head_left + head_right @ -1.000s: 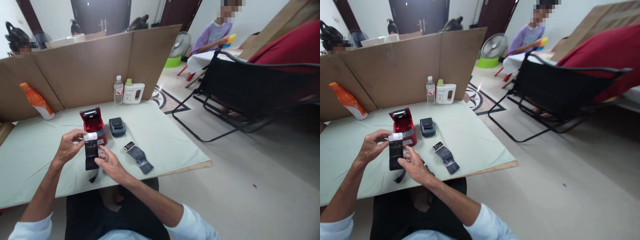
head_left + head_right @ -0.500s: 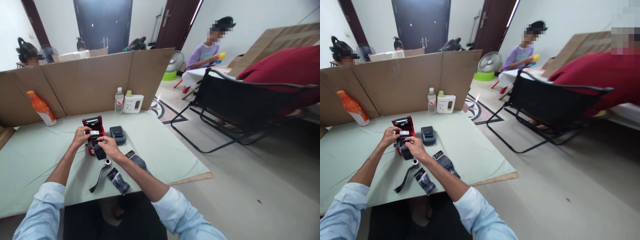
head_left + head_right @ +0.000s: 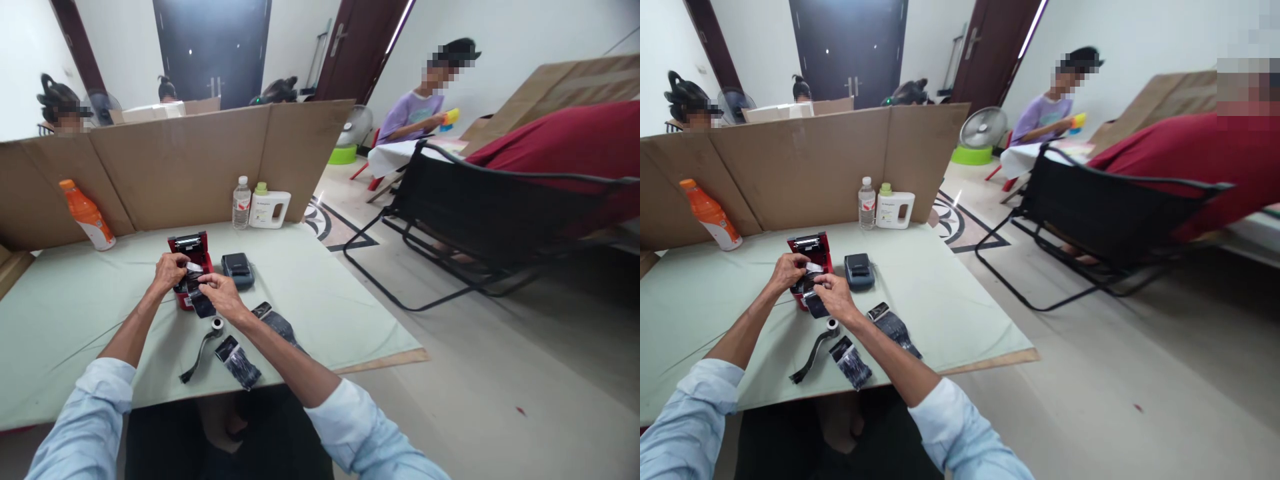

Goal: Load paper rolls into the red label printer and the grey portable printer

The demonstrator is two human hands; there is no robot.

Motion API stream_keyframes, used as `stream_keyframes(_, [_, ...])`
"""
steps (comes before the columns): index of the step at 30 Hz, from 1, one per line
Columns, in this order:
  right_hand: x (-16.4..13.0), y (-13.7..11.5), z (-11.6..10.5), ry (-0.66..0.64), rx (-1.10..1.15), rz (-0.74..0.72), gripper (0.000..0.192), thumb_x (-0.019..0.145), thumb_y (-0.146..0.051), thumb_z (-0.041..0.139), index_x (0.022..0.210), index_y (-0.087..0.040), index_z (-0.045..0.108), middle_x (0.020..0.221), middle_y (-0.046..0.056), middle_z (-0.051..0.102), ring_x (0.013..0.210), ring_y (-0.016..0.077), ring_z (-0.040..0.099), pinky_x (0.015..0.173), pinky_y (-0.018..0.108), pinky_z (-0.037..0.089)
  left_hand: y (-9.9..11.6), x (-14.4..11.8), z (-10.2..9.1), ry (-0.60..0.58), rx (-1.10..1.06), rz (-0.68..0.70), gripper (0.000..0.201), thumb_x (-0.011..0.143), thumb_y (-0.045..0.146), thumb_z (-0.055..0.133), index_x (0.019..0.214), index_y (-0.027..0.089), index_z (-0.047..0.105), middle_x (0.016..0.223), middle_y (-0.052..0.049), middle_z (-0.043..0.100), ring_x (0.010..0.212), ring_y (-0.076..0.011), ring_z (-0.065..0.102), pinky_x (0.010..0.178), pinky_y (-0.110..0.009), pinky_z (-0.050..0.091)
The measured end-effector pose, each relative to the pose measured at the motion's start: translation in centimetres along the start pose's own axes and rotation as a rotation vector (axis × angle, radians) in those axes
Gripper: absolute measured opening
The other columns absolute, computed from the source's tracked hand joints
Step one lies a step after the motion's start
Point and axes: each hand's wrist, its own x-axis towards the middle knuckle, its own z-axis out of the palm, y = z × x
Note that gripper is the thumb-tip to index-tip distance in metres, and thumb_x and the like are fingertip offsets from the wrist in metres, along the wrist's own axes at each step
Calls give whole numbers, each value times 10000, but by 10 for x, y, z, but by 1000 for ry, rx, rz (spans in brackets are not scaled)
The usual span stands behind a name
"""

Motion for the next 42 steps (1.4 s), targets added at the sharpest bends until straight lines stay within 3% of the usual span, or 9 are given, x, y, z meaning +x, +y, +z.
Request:
stream_keyframes(3, [0, 1, 0, -2, -14, -11, 312, 631, -336, 761, 882, -155, 722, 636, -14, 685, 533, 118, 578, 521, 230, 452, 2, -1, 1, 0, 86, -10, 395, 674, 90, 655, 996, 232, 834, 1032, -49, 820, 1006, -265, 730, 900, -344, 553])
stream_keyframes(9, [-2, -1, 1, 8, 2, -42, 325, 620, -356, 726, 877, -157, 718, 651, -8, 694, 561, 123, 584, 531, 231, 458, -1, -2, 1, -8, -18, -23, 374, 681, 106, 647, 992, 217, 824, 986, -35, 823, 947, -224, 744, 844, -299, 550])
stream_keyframes(16, [-5, -4, 0, 8, -5, -55, 296, 635, -352, 719, 860, -160, 710, 647, -15, 682, 547, 111, 557, 510, 215, 428, -2, -3, 4, 35, 23, 22, 350, 674, 109, 636, 945, 230, 823, 940, -36, 809, 947, -238, 722, 862, -328, 552])
stream_keyframes(21, [-8, -6, -2, 1, 3, -57, 294, 650, -362, 727, 868, -167, 705, 658, -16, 682, 548, 112, 558, 516, 220, 436, -2, -8, 5, 162, 66, 96, 290, 672, 134, 669, 894, 236, 825, 959, -73, 757, 1028, -276, 678, 921, -373, 551])
stream_keyframes(24, [-10, -9, -2, -1, 10, -56, 294, 648, -357, 717, 871, -165, 708, 645, -26, 669, 533, 105, 546, 518, 222, 438, -6, -9, 5, 197, 8, 124, 304, 682, 148, 657, 923, 228, 825, 1002, -77, 735, 1015, -254, 671, 926, -360, 552])
stream_keyframes(31, [-11, -7, -2, 11, -70, -87, 294, 677, -372, 671, 882, -166, 715, 627, -36, 630, 518, 99, 507, 514, 224, 401, -11, 3, 1, 28, 1, 61, 337, 641, 113, 627, 893, 214, 826, 887, -35, 787, 939, -235, 685, 878, -318, 545])
stream_keyframes(37, [-10, -6, -7, 8, -157, -98, 262, 699, -348, 669, 877, -162, 716, 594, -52, 593, 515, 93, 484, 505, 218, 378, -8, 0, -5, -49, 1, -8, 362, 629, 135, 644, 933, 208, 826, 905, -32, 798, 897, -239, 706, 856, -318, 554])
stream_keyframes(39, [-12, -6, -10, -20, -146, -66, 271, 704, -343, 685, 903, -160, 710, 604, -47, 616, 517, 98, 509, 511, 220, 401, -12, -4, -7, -11, -77, -35, 322, 645, 148, 631, 901, 201, 818, 895, -28, 793, 877, -237, 711, 860, -323, 559])
stream_keyframes(42, [-17, -7, -13, -62, -122, -36, 287, 706, -340, 709, 926, -156, 701, 612, -42, 636, 528, 105, 542, 530, 226, 431, -24, -5, -8, 178, -175, -96, 242, 681, 189, 622, 862, 186, 782, 940, -51, 782, 927, -254, 709, 903, -365, 561])
